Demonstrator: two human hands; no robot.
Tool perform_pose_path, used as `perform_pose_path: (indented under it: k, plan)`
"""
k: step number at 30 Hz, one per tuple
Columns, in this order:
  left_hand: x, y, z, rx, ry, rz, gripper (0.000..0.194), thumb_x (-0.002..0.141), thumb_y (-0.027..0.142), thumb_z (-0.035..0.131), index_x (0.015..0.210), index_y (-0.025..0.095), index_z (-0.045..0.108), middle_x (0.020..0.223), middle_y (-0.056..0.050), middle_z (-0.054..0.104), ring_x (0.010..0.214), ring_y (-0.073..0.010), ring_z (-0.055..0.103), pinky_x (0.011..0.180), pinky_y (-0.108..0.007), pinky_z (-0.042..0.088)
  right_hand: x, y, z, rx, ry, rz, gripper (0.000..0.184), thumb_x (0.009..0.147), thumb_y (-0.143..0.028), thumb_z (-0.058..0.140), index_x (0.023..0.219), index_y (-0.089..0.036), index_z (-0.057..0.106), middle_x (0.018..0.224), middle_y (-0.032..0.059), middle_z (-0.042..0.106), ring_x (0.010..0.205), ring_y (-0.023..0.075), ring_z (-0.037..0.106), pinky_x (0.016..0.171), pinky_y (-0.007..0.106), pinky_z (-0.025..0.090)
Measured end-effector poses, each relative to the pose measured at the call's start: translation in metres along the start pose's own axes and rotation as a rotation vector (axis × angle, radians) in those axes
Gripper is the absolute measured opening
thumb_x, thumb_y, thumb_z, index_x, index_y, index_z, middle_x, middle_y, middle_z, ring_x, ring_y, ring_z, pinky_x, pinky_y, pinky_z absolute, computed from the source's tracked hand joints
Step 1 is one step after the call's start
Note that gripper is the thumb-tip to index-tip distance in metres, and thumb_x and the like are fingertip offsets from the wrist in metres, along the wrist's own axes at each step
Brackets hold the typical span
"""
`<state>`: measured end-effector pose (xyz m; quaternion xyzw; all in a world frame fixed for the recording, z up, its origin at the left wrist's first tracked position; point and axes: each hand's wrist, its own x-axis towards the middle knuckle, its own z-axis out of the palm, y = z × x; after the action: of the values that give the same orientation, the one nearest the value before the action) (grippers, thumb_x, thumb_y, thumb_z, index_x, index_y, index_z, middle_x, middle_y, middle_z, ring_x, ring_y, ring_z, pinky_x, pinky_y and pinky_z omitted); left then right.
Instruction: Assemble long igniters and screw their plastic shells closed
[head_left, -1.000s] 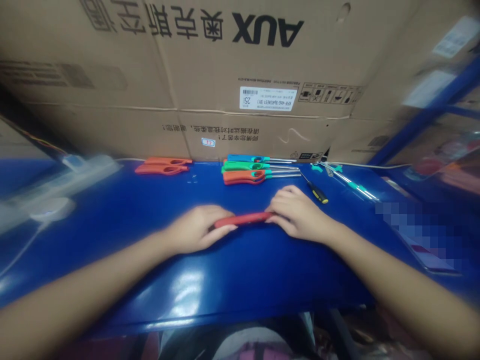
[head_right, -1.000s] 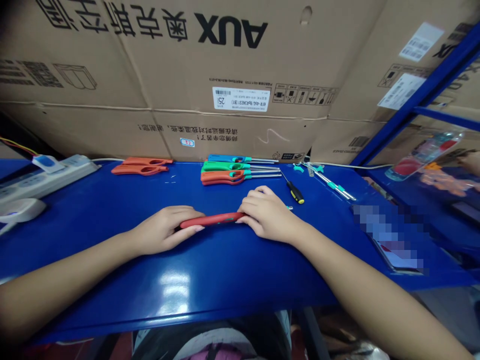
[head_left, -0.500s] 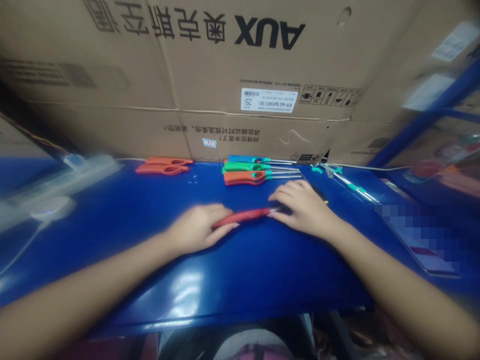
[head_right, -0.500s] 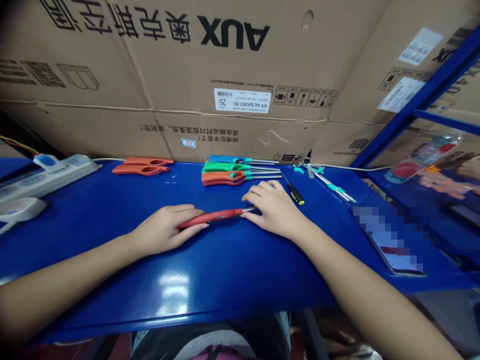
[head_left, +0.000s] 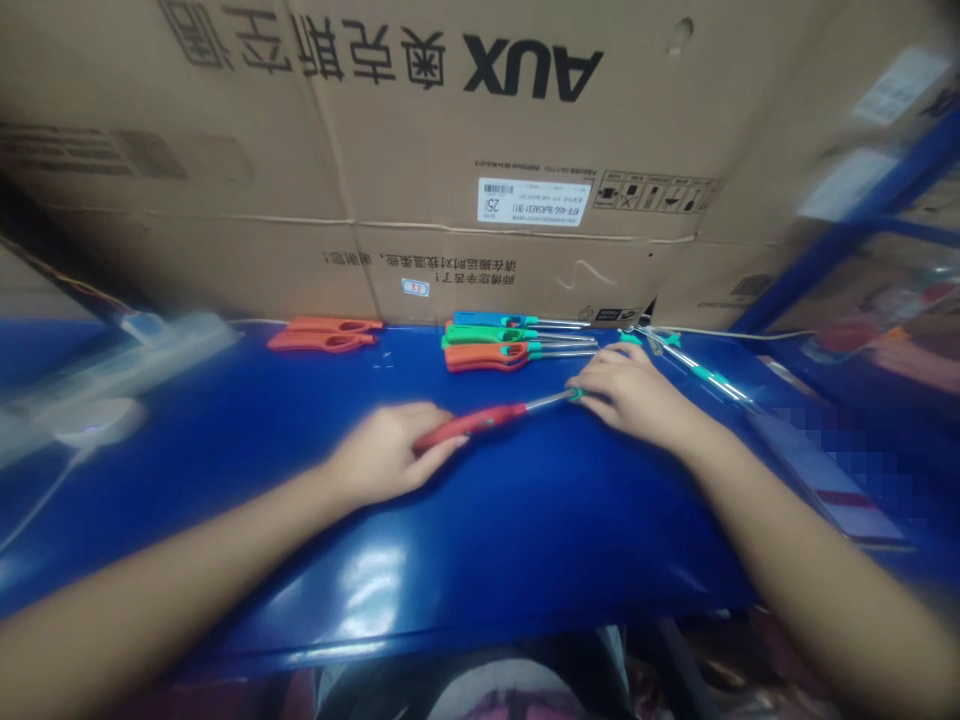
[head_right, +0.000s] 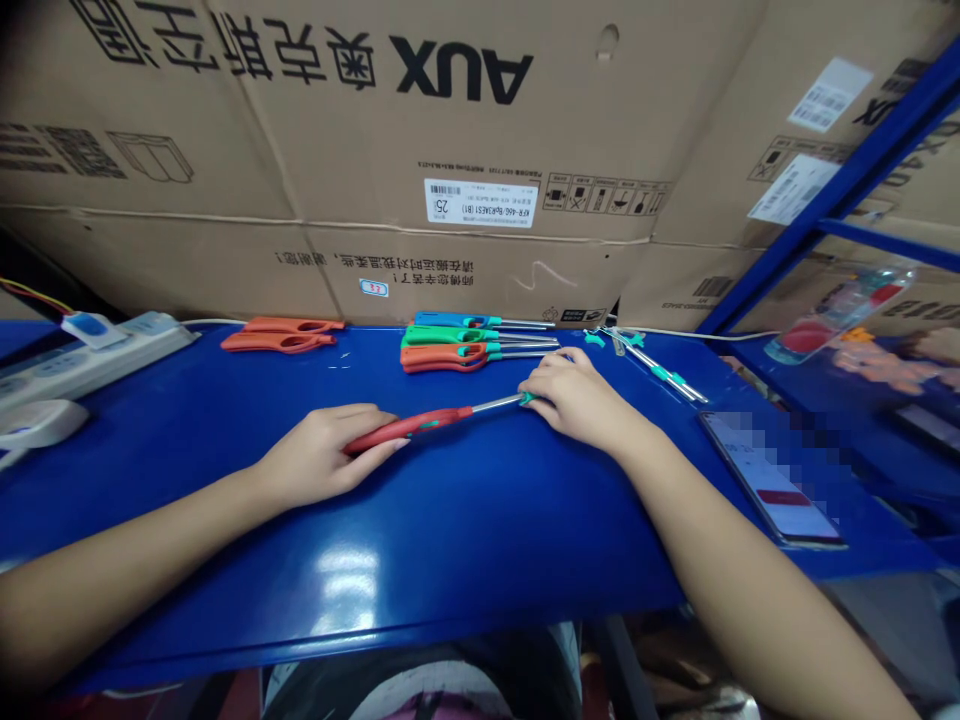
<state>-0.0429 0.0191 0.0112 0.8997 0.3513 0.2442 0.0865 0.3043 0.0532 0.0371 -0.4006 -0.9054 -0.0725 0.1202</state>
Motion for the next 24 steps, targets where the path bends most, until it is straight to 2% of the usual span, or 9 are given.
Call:
perform_pose_path:
  k: [5,10,13,16,20,22,24]
  plan:
    - [0.000,-0.003,0.001,0.039,-0.047,0.066,0.032,0.104,0.040,0.049,0.110,0.017,0.070,0.089,-0.007,0.070,0.077,-0.0174,0.066,0.069,-0.027,0.050,0.001,-0.008,0.000,0.104,-0.081,-0.054,0.018,0.097,-0.028,0.059,0.101,-0.022,0.075,0.099,0.0083,0.072,0.097,0.0256,0.060,0.096,0.047,0.038]
    - [0.001,-0.005,0.003,0.061,-0.067,0.099,0.033,0.105,0.039,0.048,0.119,0.017,0.068,0.092,-0.007,0.069,0.080,-0.0180,0.065,0.072,-0.027,0.051,0.005,-0.032,0.004,0.163,-0.099,-0.120,0.024,0.101,-0.032,0.054,0.109,-0.019,0.073,0.096,0.0091,0.068,0.094,0.0240,0.056,0.090,0.040,0.040]
    - [0.001,-0.004,0.004,0.051,-0.063,0.103,0.033,0.104,0.038,0.049,0.121,0.017,0.067,0.094,-0.007,0.069,0.082,-0.0187,0.066,0.072,-0.028,0.052,0.008,-0.043,0.009,0.202,-0.065,-0.148,0.026,0.102,-0.032,0.053,0.113,-0.017,0.071,0.094,0.0094,0.069,0.092,0.0233,0.056,0.089,0.039,0.042]
    - [0.001,-0.004,0.004,0.039,-0.043,0.094,0.033,0.104,0.039,0.049,0.121,0.017,0.067,0.095,-0.008,0.069,0.082,-0.0191,0.066,0.073,-0.029,0.052,0.009,-0.045,0.011,0.228,-0.001,-0.123,0.027,0.100,-0.032,0.058,0.121,-0.017,0.066,0.101,0.0105,0.070,0.094,0.0236,0.058,0.090,0.039,0.043]
    - [0.001,-0.003,0.004,0.003,-0.041,0.068,0.034,0.104,0.039,0.050,0.123,0.016,0.067,0.098,-0.009,0.070,0.085,-0.0196,0.067,0.077,-0.030,0.053,0.009,-0.043,0.007,0.217,0.045,-0.066,0.016,0.096,-0.029,0.063,0.106,-0.017,0.065,0.096,0.0090,0.068,0.093,0.0235,0.060,0.088,0.037,0.044]
    - [0.001,-0.003,0.005,-0.009,-0.047,0.059,0.034,0.104,0.039,0.050,0.122,0.016,0.067,0.098,-0.008,0.070,0.085,-0.0195,0.066,0.077,-0.030,0.053,0.009,-0.043,0.004,0.197,0.056,-0.109,0.012,0.098,-0.028,0.061,0.099,-0.017,0.066,0.092,0.0076,0.068,0.091,0.0226,0.060,0.090,0.038,0.043]
    - [0.001,-0.003,0.005,-0.011,-0.044,0.071,0.034,0.104,0.039,0.050,0.122,0.016,0.067,0.098,-0.008,0.070,0.084,-0.0194,0.066,0.077,-0.030,0.053,0.009,-0.044,0.002,0.184,0.056,-0.157,0.016,0.100,-0.030,0.057,0.100,-0.017,0.067,0.091,0.0068,0.070,0.090,0.0216,0.060,0.092,0.038,0.041]
